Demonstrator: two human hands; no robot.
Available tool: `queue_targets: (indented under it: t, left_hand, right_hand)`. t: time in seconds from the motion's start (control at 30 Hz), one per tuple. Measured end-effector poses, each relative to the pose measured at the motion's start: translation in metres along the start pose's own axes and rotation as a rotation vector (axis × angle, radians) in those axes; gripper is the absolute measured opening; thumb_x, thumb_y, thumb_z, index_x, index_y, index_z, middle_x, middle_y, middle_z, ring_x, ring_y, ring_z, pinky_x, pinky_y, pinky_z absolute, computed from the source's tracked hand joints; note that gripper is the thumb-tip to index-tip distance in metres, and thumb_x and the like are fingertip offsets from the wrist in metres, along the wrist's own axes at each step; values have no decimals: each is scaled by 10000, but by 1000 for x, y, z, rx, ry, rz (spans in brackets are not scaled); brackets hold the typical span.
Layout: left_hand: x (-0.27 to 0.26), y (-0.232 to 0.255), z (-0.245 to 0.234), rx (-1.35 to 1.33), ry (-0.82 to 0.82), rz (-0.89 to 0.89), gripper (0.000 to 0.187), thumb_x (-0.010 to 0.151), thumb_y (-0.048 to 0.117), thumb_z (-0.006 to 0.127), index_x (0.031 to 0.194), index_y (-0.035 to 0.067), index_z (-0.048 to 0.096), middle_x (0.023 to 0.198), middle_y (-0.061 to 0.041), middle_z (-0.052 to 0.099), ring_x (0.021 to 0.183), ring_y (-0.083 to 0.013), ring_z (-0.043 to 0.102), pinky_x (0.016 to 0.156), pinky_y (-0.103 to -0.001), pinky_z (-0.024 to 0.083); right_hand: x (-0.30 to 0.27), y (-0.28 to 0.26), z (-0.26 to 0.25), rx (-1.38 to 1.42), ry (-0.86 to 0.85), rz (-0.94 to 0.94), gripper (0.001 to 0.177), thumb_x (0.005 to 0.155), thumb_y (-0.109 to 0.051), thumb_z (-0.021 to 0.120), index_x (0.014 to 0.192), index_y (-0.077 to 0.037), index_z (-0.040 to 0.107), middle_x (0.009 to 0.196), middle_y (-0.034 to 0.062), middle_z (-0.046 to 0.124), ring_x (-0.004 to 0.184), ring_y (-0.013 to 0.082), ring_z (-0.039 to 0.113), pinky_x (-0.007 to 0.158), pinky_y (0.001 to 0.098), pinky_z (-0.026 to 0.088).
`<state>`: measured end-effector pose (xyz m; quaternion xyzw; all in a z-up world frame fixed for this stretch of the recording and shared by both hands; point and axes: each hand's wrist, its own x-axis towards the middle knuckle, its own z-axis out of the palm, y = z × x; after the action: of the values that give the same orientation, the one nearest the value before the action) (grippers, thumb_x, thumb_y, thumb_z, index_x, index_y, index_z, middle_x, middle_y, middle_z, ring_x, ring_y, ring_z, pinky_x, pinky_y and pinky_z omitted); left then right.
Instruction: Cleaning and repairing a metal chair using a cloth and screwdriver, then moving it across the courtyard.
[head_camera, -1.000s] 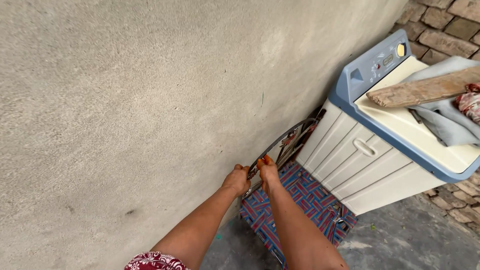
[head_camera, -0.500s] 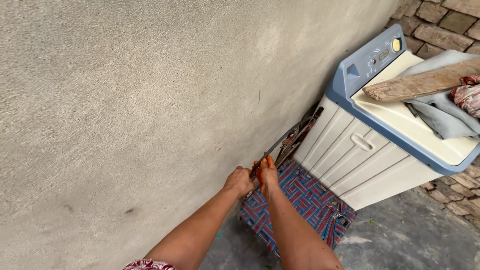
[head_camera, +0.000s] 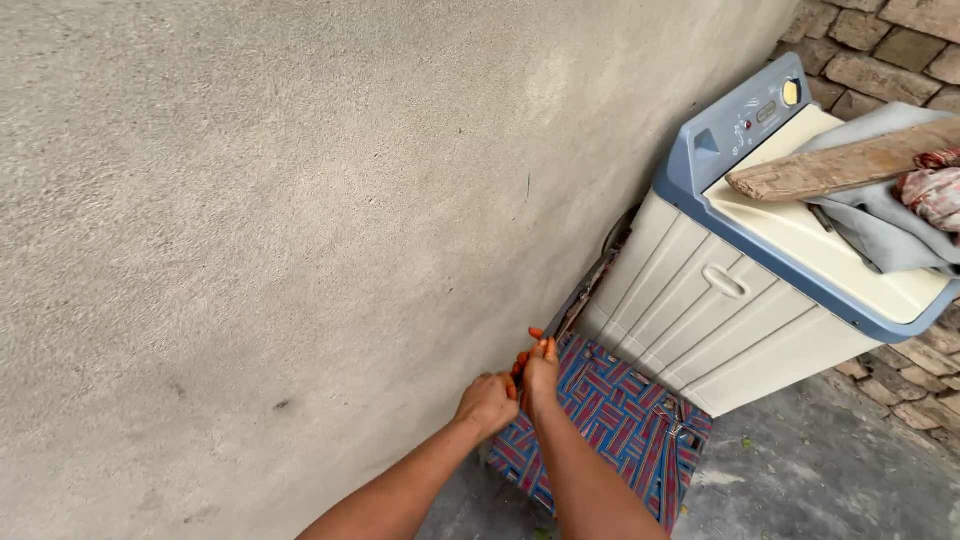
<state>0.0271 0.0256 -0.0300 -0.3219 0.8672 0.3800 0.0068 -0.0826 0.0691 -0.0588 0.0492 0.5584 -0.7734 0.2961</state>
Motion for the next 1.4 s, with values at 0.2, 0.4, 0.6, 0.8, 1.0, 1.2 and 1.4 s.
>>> queue_targets:
  t: [0.2,0.4,0.6,0.8,1.0,1.2,1.4]
  left_hand:
    - [-31,-12,36,-17,-24,30,238,779,129,610,973,77,736,1064,-215,725,1045,-404,679,941,-493,535]
    - [-86,-10,75,-95,-90,-94,247,715,130,626,933,108,741,1015,-166,746,1008,-373,705,890,-495,552]
    - [-146,6,114,-231,-215,-132,251,707,106,582,902,82,738,944,-194,774,905,-329,765,814,-452,593]
    - [-195,28,165,-450,-437,-188,148,808,144,657,926,78,717,850,-56,740,717,-174,680,662,-387,548]
    - [-194,28,205,-408,-497,50,147,823,138,655,937,121,745,831,1,725,750,-97,648,677,-307,525]
    - [-152,33,200,-142,-147,447,261,814,153,638,1018,120,797,992,-123,786,943,-262,753,858,-382,574]
    - [-148,120,136,119,-45,674,540,810,1,547,1344,27,624,1388,-235,589,1255,-402,595,1078,-430,488]
  right_hand:
    - [-21,27,-40,-122,-8,-65,262,1108,-270,362,1228,-130,548,628,39,451,513,146,393,455,326,359]
    - [-70,29,-83,-226,-51,-22,254,1103,-259,381,1197,-133,581,619,8,444,505,124,377,445,307,328]
    - [-126,30,-142,-286,-61,45,271,1090,-272,405,1222,-150,608,594,-11,402,490,111,359,447,295,314]
    - [-161,44,-234,-225,-175,27,260,1080,-244,443,1232,-123,615,572,-29,366,478,99,328,438,297,309]
    - [-226,-3,-331,-455,-143,197,319,1069,-273,424,1252,-151,655,578,-13,418,477,123,367,454,307,316]
    - [-260,-38,-425,-613,-187,235,400,1078,-320,398,1220,-115,711,584,0,419,516,136,404,523,323,419]
    - [-251,-45,-405,-1057,-86,-188,420,1033,-384,498,1329,-130,652,779,45,702,636,146,654,643,334,551]
